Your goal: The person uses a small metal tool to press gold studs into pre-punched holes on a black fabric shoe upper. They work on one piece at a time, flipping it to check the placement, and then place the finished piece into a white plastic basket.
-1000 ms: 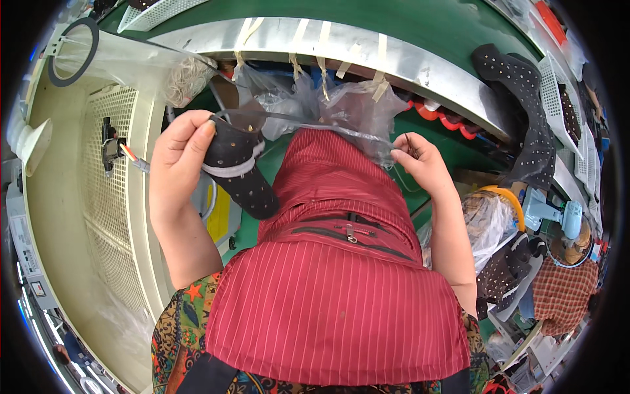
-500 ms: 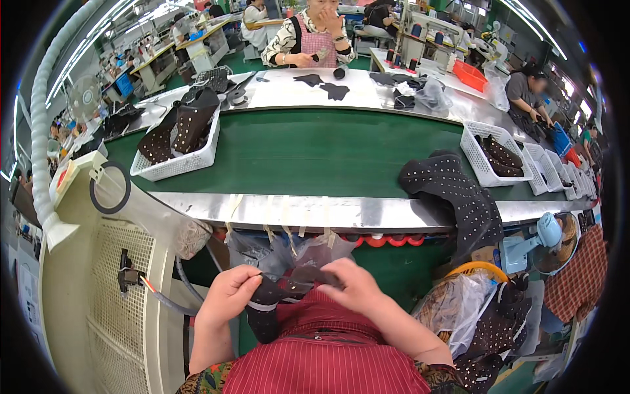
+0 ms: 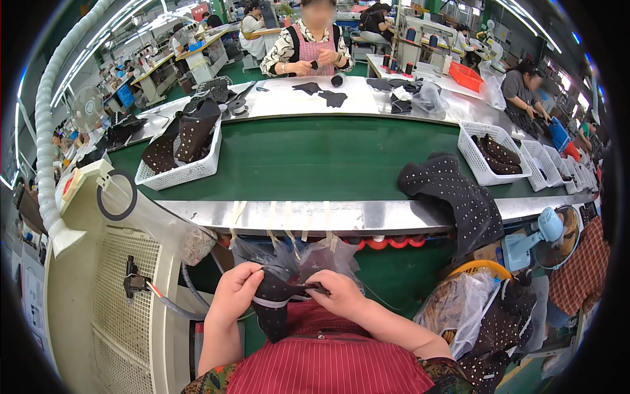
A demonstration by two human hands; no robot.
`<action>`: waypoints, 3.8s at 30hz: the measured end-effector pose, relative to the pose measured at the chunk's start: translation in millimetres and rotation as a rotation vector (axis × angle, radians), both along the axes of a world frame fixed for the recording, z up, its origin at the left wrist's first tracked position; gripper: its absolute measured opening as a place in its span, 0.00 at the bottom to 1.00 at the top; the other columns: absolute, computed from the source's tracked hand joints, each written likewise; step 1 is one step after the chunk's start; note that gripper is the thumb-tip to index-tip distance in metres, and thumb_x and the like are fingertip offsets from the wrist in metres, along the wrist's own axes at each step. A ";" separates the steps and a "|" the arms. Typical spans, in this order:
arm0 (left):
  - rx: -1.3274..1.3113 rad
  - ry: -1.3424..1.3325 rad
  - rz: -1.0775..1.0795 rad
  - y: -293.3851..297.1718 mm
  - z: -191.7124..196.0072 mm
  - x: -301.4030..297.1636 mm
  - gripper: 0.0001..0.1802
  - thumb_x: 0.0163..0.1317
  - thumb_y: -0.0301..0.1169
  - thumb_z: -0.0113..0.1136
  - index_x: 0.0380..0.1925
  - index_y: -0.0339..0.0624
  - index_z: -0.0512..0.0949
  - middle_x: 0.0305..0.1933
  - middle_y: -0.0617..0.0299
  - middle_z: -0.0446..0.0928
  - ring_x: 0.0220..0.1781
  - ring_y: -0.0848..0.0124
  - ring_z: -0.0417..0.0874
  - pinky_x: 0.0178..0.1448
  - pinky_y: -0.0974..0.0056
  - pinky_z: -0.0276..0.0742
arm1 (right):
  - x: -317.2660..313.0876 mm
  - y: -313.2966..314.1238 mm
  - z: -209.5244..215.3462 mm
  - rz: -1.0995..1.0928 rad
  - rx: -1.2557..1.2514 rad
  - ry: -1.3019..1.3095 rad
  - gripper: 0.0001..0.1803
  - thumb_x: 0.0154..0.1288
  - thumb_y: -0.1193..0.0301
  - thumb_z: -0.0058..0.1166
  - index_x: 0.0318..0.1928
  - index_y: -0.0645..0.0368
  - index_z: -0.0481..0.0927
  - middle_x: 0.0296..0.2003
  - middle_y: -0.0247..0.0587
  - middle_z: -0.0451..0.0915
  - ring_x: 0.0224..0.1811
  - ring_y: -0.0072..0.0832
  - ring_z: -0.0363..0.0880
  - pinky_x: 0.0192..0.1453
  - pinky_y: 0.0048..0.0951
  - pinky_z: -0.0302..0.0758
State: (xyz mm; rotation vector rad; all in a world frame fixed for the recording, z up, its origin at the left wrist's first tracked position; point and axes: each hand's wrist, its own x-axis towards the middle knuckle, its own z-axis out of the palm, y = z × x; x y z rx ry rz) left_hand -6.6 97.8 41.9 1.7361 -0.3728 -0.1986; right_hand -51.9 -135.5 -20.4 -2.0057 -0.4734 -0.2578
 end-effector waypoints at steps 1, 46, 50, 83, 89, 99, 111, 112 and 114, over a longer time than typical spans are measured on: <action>0.007 -0.005 0.006 0.9 -1.0 0.9 0.06 0.63 0.26 0.53 0.35 0.33 0.76 0.29 0.68 0.74 0.33 0.80 0.71 0.38 0.73 0.68 | -1.5 -2.6 1.1 -0.005 0.008 0.005 0.12 0.54 0.74 0.59 0.40 0.57 0.76 0.36 0.42 0.78 0.38 0.42 0.78 0.40 0.35 0.75; -0.049 0.004 -0.108 -11.1 10.8 -11.5 0.06 0.65 0.25 0.52 0.37 0.32 0.75 0.31 0.68 0.73 0.33 0.83 0.70 0.36 0.76 0.67 | 24.1 -0.3 8.5 0.005 0.029 0.381 0.09 0.55 0.69 0.61 0.34 0.62 0.79 0.26 0.40 0.71 0.29 0.32 0.71 0.35 0.29 0.69; -0.021 -0.007 -0.100 -12.9 10.5 -11.3 0.06 0.65 0.24 0.52 0.37 0.31 0.75 0.31 0.68 0.73 0.33 0.82 0.70 0.36 0.76 0.67 | 26.8 -0.5 5.1 -0.081 0.024 0.338 0.09 0.55 0.71 0.60 0.31 0.64 0.78 0.26 0.39 0.72 0.29 0.31 0.71 0.34 0.28 0.68; 0.265 -0.045 0.091 17.5 -12.2 -20.8 0.06 0.61 0.24 0.54 0.36 0.33 0.76 0.28 0.57 0.76 0.29 0.72 0.76 0.35 0.69 0.71 | 22.7 -58.3 24.2 -0.195 -0.081 0.169 0.06 0.59 0.77 0.55 0.38 0.61 0.79 0.30 0.38 0.77 0.32 0.25 0.74 0.38 0.24 0.70; 0.297 -0.089 0.018 8.7 -6.2 -23.1 0.06 0.61 0.26 0.56 0.35 0.35 0.77 0.27 0.57 0.76 0.28 0.70 0.76 0.34 0.66 0.72 | 52.5 26.9 52.4 0.485 0.172 0.539 0.13 0.65 0.67 0.50 0.45 0.63 0.78 0.35 0.38 0.79 0.38 0.26 0.75 0.43 0.27 0.72; 0.177 0.125 -0.037 11.6 -16.4 -24.5 0.06 0.58 0.23 0.59 0.34 0.32 0.78 0.27 0.65 0.76 0.29 0.81 0.73 0.32 0.72 0.69 | 62.9 16.7 36.1 0.535 0.234 0.917 0.09 0.61 0.72 0.56 0.38 0.66 0.78 0.31 0.31 0.78 0.34 0.16 0.73 0.40 0.20 0.71; 0.287 0.023 -0.102 12.6 1.9 -24.3 0.04 0.56 0.21 0.57 0.31 0.31 0.77 0.25 0.65 0.75 0.27 0.80 0.73 0.29 0.73 0.67 | 43.2 18.0 30.8 0.268 -0.279 0.213 0.08 0.55 0.72 0.57 0.32 0.64 0.76 0.25 0.44 0.74 0.28 0.33 0.73 0.33 0.30 0.70; 0.249 0.043 -0.111 19.5 6.7 -25.6 0.04 0.56 0.21 0.57 0.32 0.31 0.78 0.26 0.65 0.75 0.27 0.80 0.73 0.30 0.73 0.67 | 41.9 19.8 33.1 0.329 -0.186 0.273 0.08 0.55 0.73 0.58 0.31 0.65 0.76 0.23 0.41 0.71 0.25 0.28 0.70 0.30 0.28 0.67; 0.204 0.153 -0.137 36.7 25.5 -22.9 0.04 0.55 0.23 0.60 0.31 0.33 0.78 0.26 0.64 0.77 0.28 0.80 0.76 0.31 0.73 0.70 | 40.8 17.7 44.0 0.546 -0.029 0.448 0.08 0.56 0.72 0.59 0.30 0.65 0.76 0.20 0.39 0.70 0.22 0.22 0.67 0.27 0.25 0.64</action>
